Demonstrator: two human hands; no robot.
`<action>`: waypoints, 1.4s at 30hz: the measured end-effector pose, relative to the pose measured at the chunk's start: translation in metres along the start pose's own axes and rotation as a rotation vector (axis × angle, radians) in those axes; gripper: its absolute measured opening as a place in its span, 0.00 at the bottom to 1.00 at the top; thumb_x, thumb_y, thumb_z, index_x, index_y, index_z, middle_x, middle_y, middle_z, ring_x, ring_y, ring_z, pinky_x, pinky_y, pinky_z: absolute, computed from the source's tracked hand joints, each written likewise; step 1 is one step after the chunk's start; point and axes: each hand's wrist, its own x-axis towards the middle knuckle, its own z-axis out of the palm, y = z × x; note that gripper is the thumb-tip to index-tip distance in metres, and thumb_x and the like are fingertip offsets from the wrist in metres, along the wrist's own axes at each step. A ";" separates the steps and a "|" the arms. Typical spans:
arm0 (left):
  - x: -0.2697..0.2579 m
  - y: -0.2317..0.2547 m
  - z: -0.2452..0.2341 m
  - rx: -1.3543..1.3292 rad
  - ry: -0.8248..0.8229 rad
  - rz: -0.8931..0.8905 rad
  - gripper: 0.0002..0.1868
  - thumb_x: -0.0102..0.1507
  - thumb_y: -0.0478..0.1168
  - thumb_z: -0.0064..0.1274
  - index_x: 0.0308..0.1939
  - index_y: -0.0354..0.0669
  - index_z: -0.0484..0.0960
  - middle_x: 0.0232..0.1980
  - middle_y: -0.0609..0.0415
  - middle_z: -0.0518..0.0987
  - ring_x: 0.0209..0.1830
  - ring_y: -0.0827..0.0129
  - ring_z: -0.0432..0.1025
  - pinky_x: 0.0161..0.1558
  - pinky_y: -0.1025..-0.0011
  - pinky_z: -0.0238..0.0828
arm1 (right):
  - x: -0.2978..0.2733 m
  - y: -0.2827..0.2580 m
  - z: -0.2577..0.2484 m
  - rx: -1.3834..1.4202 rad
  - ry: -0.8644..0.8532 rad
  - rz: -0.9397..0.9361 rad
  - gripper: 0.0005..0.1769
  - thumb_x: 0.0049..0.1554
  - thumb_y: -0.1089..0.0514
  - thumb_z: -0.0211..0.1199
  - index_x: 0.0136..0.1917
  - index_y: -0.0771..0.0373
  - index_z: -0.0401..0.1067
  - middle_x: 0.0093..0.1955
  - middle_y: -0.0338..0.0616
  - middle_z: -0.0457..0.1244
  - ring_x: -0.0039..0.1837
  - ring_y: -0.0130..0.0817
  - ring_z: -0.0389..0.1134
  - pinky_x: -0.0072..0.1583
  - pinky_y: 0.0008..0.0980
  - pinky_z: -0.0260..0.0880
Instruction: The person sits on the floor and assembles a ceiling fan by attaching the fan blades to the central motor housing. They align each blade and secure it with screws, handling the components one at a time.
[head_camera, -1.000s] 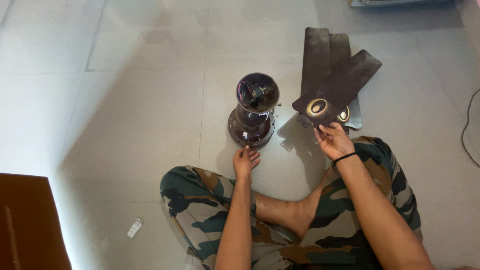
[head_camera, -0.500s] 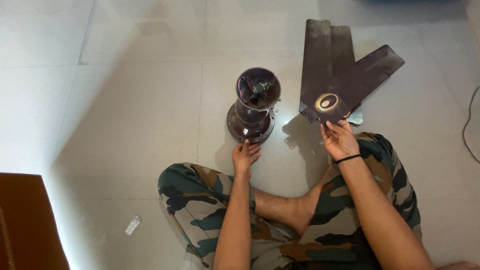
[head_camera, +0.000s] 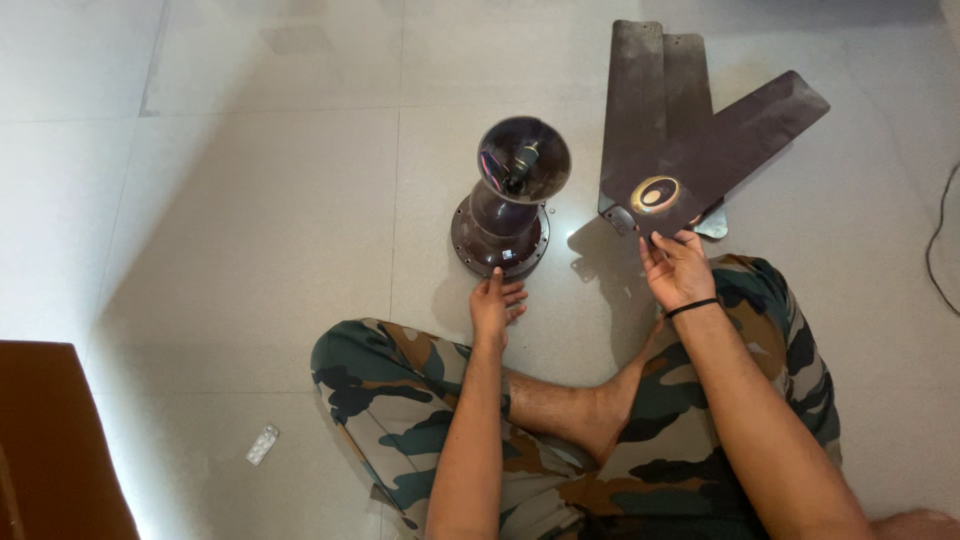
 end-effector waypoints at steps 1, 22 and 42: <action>0.001 0.000 -0.001 -0.016 0.004 0.016 0.24 0.68 0.55 0.49 0.50 0.33 0.74 0.45 0.40 0.85 0.38 0.63 0.81 0.32 0.69 0.78 | 0.001 0.001 -0.001 0.001 -0.001 -0.002 0.15 0.59 0.75 0.59 0.55 0.60 0.64 0.58 0.51 0.66 0.61 0.44 0.71 0.62 0.38 0.76; -0.001 0.000 0.002 -0.024 0.055 0.072 0.24 0.70 0.56 0.45 0.53 0.36 0.69 0.40 0.44 0.80 0.35 0.64 0.78 0.30 0.69 0.77 | 0.029 0.022 -0.030 0.154 0.017 0.041 0.09 0.60 0.76 0.60 0.51 0.69 0.65 0.53 0.53 0.68 0.59 0.45 0.74 0.63 0.38 0.78; 0.010 -0.010 0.000 -0.017 -0.015 0.006 0.20 0.70 0.51 0.48 0.49 0.35 0.70 0.41 0.44 0.81 0.35 0.64 0.78 0.31 0.68 0.77 | 0.043 0.094 -0.027 0.227 0.161 0.059 0.11 0.55 0.78 0.59 0.51 0.72 0.65 0.54 0.56 0.65 0.57 0.45 0.72 0.65 0.41 0.75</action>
